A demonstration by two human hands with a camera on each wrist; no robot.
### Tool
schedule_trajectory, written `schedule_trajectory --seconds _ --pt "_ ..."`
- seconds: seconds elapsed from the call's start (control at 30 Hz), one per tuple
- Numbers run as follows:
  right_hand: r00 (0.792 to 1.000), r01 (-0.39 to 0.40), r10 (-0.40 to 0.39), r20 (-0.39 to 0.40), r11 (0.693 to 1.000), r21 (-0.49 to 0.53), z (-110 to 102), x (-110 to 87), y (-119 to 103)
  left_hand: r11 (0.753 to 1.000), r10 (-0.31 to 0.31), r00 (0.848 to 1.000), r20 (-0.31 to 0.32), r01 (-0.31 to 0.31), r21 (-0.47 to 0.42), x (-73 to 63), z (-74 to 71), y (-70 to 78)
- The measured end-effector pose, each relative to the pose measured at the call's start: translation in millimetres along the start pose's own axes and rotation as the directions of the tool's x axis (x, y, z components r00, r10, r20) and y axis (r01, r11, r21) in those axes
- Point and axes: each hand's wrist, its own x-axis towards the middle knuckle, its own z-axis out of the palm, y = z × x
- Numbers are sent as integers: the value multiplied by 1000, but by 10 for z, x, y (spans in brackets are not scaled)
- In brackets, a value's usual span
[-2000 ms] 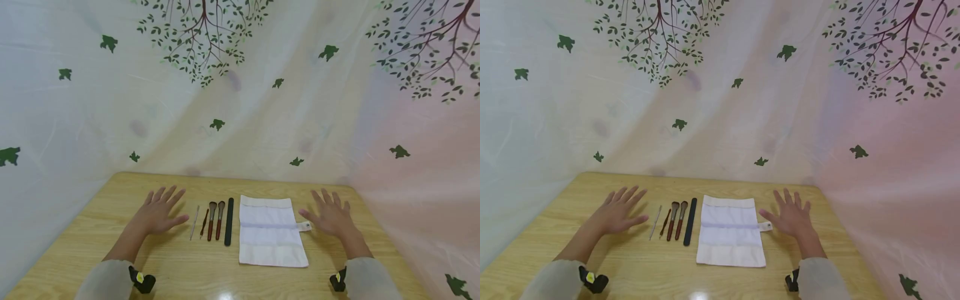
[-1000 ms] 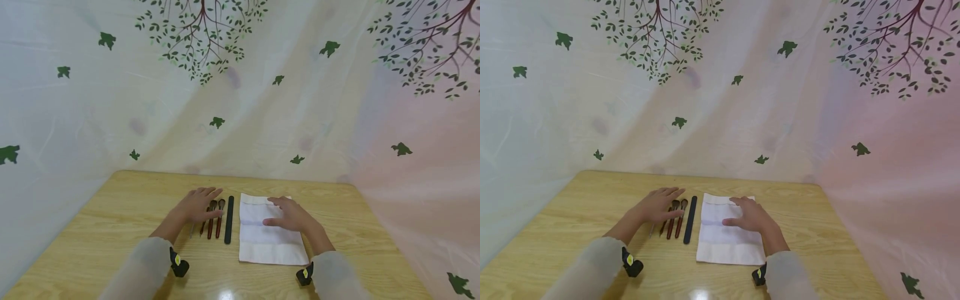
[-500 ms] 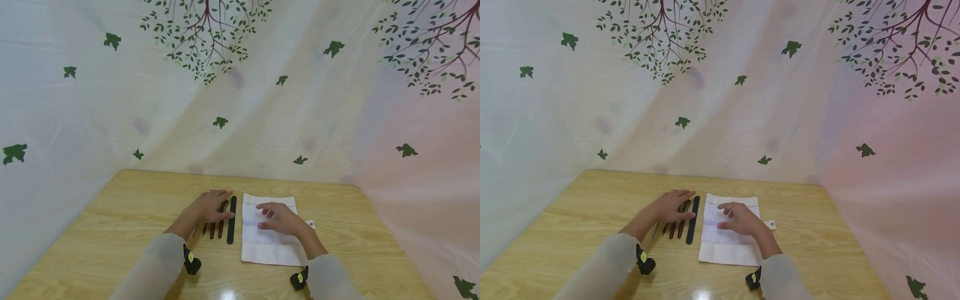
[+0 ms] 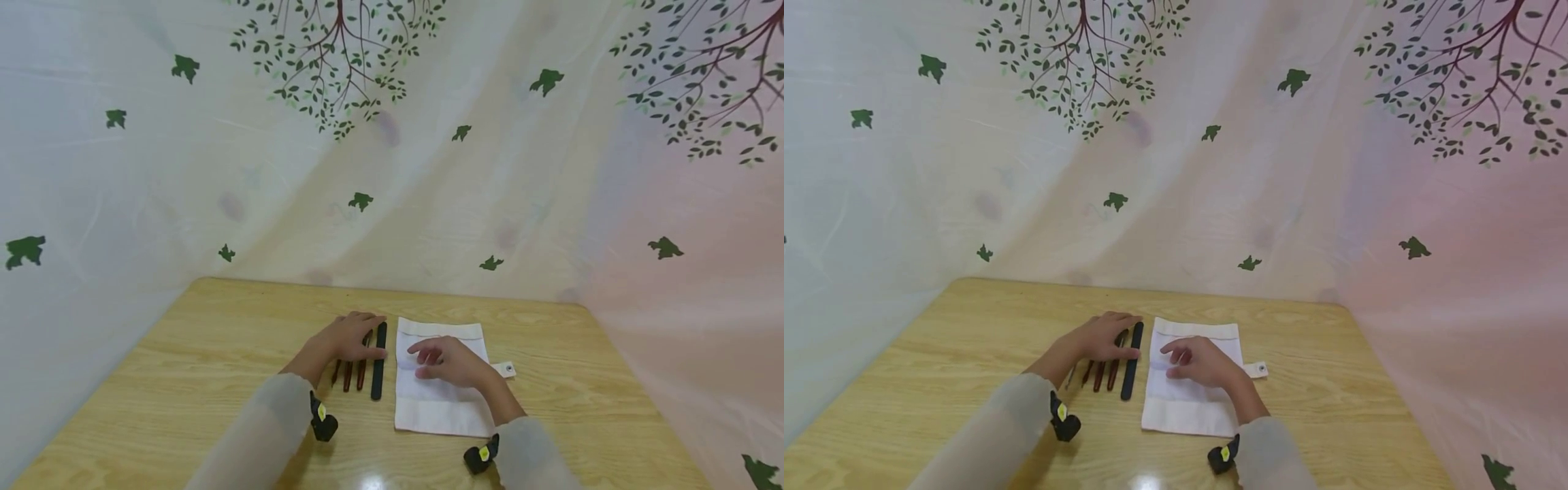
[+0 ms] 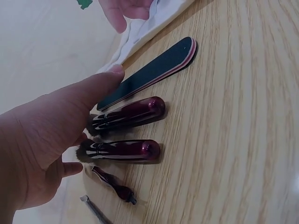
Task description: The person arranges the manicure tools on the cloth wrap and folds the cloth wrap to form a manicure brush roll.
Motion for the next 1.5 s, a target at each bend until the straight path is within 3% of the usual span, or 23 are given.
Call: schedule_trajectory --seconds 0.3,0.53,0.8,1.17,1.5 --pt "999 16 -15 -35 999 38 72 -1 115 1000 1 999 37 -2 1 75 -17 7" --pt "997 44 -45 -59 999 -22 125 30 134 1000 -1 998 62 1 -5 104 -41 -13" --pt "994 31 -33 -103 999 -24 140 39 134 1000 -8 998 65 8 -8 128 -72 14" --pt "996 0 -1 -92 1000 -18 153 44 134 999 -34 998 49 34 -9 147 -70 48" --pt "996 -6 4 -93 1000 -20 145 43 141 998 -67 993 94 65 15 252 -44 5"
